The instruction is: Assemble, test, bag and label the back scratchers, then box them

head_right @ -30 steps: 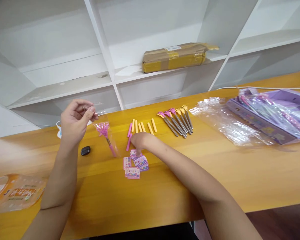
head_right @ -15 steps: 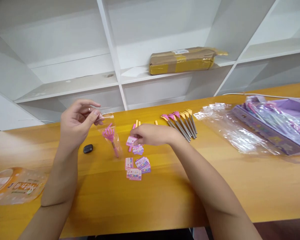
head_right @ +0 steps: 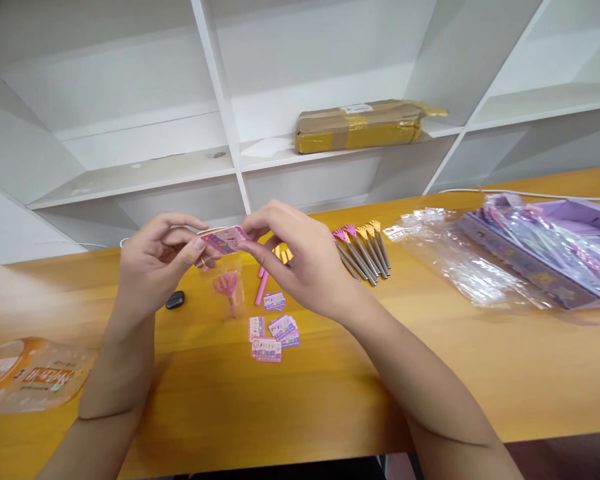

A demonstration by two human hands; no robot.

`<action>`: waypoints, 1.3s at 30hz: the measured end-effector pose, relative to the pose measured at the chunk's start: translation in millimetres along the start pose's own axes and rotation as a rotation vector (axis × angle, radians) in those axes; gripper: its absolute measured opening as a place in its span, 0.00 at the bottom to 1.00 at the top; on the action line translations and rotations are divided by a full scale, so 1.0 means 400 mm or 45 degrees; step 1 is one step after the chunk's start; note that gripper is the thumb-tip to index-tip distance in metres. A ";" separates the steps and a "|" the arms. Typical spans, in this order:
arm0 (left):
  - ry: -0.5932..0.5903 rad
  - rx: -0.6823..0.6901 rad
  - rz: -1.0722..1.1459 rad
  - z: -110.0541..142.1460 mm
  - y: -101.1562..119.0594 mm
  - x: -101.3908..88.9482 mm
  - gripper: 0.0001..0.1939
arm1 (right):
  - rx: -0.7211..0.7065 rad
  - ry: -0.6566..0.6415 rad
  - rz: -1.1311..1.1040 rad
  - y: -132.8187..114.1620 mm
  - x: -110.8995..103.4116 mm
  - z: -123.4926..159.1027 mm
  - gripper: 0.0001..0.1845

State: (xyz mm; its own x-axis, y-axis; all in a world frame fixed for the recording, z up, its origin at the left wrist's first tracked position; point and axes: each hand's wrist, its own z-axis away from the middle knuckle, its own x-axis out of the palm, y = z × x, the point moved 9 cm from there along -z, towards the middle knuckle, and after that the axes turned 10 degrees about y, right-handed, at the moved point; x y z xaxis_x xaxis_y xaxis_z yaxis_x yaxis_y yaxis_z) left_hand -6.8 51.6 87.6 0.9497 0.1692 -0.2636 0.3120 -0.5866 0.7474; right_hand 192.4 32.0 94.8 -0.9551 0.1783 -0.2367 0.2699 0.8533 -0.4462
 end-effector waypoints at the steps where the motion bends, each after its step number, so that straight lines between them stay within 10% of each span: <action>1: -0.005 0.021 -0.010 0.003 0.005 0.001 0.11 | 0.014 0.042 -0.007 0.004 -0.004 0.001 0.06; 39: -0.100 -0.003 0.057 0.012 0.004 0.010 0.10 | -0.069 -0.090 -0.083 0.007 0.031 0.005 0.01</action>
State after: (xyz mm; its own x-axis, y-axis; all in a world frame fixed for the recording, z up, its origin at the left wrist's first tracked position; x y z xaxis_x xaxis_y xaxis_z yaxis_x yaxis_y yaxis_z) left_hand -2.8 47.5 84.9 0.9577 0.0802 -0.2765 0.2692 -0.5904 0.7609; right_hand 181.4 35.6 89.0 -0.9588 0.0881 -0.2701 0.1987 0.8875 -0.4158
